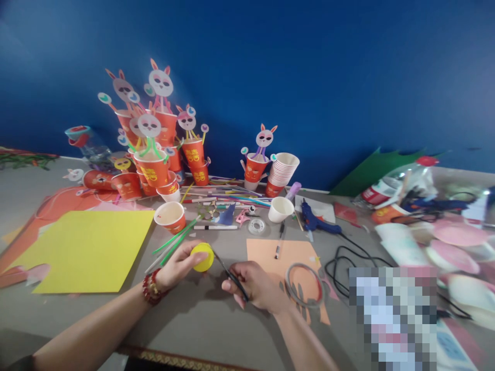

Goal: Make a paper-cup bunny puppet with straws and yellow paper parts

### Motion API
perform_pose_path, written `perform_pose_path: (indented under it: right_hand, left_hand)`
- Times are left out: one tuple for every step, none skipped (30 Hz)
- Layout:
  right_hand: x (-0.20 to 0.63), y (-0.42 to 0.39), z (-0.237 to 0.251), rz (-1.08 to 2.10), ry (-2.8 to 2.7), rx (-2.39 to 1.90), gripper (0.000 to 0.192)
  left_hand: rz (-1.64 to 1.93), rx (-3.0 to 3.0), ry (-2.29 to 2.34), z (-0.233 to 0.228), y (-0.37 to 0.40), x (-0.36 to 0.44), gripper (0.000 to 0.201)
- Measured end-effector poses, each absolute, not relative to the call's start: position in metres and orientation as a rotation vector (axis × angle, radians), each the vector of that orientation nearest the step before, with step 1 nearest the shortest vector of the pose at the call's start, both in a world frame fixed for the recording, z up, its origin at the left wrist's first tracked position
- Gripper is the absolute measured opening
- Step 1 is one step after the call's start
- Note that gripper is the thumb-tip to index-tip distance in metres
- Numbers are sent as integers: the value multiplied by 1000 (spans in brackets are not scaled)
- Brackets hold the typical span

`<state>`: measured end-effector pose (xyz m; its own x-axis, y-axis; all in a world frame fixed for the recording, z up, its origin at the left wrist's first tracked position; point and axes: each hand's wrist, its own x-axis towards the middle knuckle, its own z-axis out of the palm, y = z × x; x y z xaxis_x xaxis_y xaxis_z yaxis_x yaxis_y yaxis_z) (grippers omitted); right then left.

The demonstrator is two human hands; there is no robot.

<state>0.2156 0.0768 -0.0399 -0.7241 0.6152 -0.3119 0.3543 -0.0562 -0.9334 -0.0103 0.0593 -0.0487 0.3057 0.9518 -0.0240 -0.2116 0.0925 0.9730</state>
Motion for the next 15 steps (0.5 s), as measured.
perform_pose_path:
  right_hand:
    - [215, 76, -40, 1869, -1994, -1060, 49]
    - [215, 76, -40, 1871, -1985, -1065, 49]
    - [215, 76, -40, 1874, -1980, -1067, 49]
    - [215, 76, -40, 1878, -1982, -1067, 49]
    - [215, 76, -40, 1886, -1985, -1066, 48]
    - [215, 76, -40, 1897, -1987, -1061, 47]
    - [215, 75, -41, 1910, -1988, -1053, 45]
    - [214, 75, -41, 1921, -1987, -1042, 44]
    - [214, 75, -41, 1933, -1983, -1030, 43]
    - [213, 75, -41, 1945, -1976, -1018, 44]
    - [213, 75, -40, 1957, -1969, -1008, 45]
    - [213, 75, -40, 1966, -1963, -1002, 46]
    - [212, 75, -40, 1973, -1958, -998, 47]
    - [212, 75, -40, 1978, -1953, -996, 47]
    - [212, 75, -40, 1979, -1950, -994, 47]
  left_hand:
    - [1056, 1122, 855, -50, 60, -10, 41]
    - [1070, 1109, 859, -50, 60, -10, 41]
    - [1080, 1097, 861, -50, 60, -10, 41]
    - [1087, 1085, 865, -50, 60, -10, 42]
    - [1091, 1077, 868, -49, 60, -10, 42]
    - [1089, 1078, 872, -48, 60, -10, 42]
    - [1087, 1086, 875, -47, 60, -10, 43]
    - [1080, 1102, 874, -45, 60, -9, 43]
    - [1071, 1121, 870, -44, 59, -9, 43]
    - [1061, 1141, 864, -43, 59, -9, 43]
    - [1049, 1161, 858, -42, 59, -9, 43]
    - [1040, 1176, 855, -42, 59, -9, 44]
    - [1033, 1185, 854, -42, 58, -9, 44]
    - [1027, 1188, 854, -42, 58, -9, 44]
    - [1021, 1187, 854, -43, 58, -8, 45]
